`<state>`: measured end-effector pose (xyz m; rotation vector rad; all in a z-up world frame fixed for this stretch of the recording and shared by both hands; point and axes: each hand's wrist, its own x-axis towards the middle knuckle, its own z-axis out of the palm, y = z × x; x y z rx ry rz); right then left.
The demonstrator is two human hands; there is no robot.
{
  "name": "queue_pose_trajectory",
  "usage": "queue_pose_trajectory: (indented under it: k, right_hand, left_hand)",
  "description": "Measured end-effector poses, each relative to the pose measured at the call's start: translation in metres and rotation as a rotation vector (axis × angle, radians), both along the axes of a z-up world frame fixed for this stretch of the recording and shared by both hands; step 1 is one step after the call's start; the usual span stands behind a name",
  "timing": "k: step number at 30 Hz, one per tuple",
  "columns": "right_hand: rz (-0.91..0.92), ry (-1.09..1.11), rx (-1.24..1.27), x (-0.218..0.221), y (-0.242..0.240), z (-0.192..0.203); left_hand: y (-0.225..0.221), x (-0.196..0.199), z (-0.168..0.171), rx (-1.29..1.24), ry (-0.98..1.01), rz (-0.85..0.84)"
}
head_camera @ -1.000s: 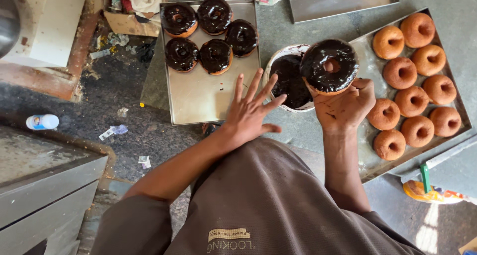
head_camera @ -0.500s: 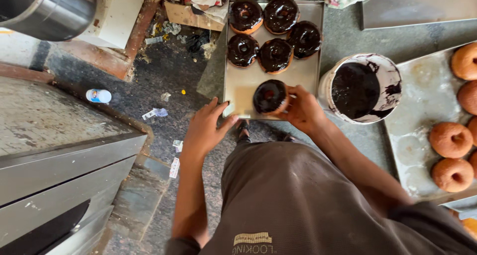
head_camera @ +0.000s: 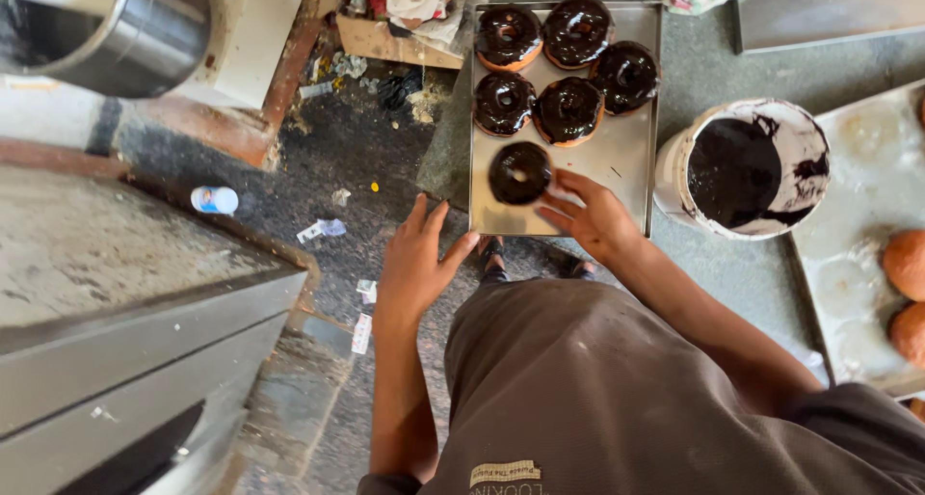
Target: The person dips donuts into a bowl of chocolate glaze and places them onto a metal tray.
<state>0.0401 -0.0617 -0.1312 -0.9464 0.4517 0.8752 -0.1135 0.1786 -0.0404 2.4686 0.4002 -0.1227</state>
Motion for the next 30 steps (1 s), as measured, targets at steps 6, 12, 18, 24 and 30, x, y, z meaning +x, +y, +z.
queue_pose_trajectory:
  k: [6,12,18,24,30]
  right_hand:
    - [0.307,-0.389,-0.135,0.002,-0.017,0.045]
    - [0.409,-0.654,-0.107,0.000,-0.107,0.091]
    - [-0.095,-0.592,-0.141,-0.019,-0.205,0.125]
    - [-0.613,-0.558,-0.842,-0.024,-0.322,0.110]
    - [-0.574,-0.383,-1.757,-0.047,-0.389,0.045]
  left_hand:
    - [-0.009,0.040,0.019,0.042,-0.046,-0.175]
    - [-0.052,0.071,0.028,-0.125,-0.150,-0.379]
    - [-0.115,0.103,0.034,-0.155,-0.142,-0.560]
    - [-0.154,0.137,0.048,-0.137,-0.090,-0.625]
    - [-0.181,0.160,0.055,-0.023,-0.123,-0.675]
